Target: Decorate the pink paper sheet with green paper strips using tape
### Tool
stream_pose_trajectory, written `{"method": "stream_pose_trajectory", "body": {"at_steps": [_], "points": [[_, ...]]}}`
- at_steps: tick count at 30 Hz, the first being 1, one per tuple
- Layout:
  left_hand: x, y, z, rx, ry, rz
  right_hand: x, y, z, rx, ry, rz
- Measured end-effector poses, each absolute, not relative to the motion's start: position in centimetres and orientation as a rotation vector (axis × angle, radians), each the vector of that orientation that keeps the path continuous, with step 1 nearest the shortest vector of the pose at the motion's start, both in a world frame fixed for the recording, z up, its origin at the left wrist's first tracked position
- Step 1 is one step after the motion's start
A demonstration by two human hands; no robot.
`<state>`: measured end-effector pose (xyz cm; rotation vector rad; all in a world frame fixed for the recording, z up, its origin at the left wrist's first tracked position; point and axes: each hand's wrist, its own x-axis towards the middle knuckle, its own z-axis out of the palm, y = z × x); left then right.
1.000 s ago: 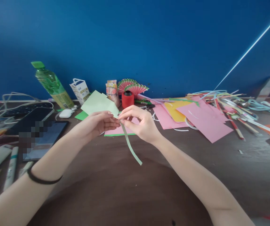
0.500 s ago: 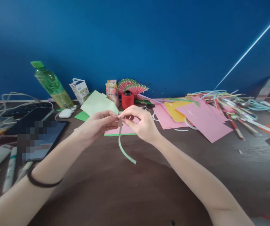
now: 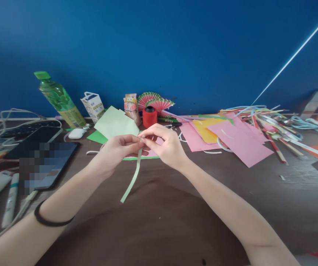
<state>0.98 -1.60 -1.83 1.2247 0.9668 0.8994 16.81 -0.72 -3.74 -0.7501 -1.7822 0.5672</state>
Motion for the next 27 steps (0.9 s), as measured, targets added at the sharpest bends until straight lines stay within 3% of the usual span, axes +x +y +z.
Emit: {"method": "stream_pose_trajectory", "body": {"at_steps": [27], "points": [[1.7, -2.2, -2.2, 1.260, 0.938, 1.081, 16.4, -1.4, -2.7, -0.942, -1.525, 0.923]]}}
